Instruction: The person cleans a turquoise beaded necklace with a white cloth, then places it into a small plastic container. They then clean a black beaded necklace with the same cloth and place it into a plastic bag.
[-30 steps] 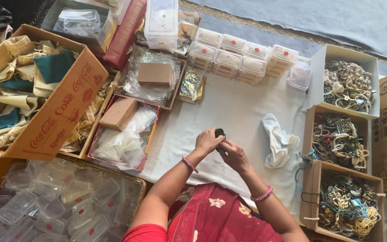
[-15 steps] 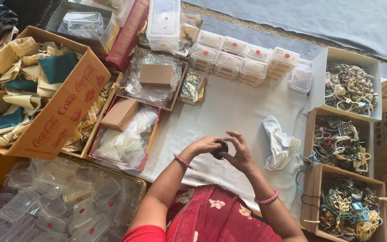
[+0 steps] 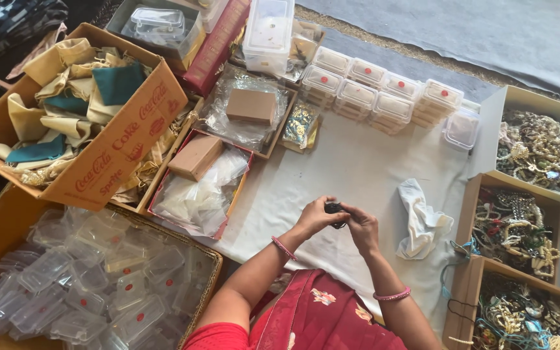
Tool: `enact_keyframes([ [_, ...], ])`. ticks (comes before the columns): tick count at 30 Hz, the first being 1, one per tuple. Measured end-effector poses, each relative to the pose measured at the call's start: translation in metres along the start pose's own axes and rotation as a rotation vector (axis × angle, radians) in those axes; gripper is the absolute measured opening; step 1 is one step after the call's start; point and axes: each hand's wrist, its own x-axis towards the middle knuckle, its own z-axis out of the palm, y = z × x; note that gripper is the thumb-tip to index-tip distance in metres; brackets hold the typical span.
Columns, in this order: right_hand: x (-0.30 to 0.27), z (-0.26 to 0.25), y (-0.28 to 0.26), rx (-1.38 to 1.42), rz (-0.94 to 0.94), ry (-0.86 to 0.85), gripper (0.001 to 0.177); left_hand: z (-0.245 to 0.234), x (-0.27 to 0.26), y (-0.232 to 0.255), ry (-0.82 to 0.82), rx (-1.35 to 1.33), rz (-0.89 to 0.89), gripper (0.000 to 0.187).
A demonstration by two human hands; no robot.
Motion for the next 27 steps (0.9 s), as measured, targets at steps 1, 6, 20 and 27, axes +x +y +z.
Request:
enact_keyframes([
  [1,0.004,-0.001,0.015,-0.002,0.0,-0.003,0.033,0.001,0.002,-0.002,0.002,-0.003,-0.001,0.057],
  [6,0.001,0.004,-0.001,0.595,0.268,-0.072,0.046,0.001,0.011,-0.032,-0.026,-0.175,0.017,0.046],
  [20,0.005,0.019,0.063,0.968,0.636,-0.28,0.043,-0.048,-0.034,-0.018,0.323,0.665,0.457,0.06],
  [27,0.004,-0.014,0.089,1.025,0.67,-0.063,0.057,-0.202,-0.063,-0.003,1.156,0.59,0.397,0.035],
])
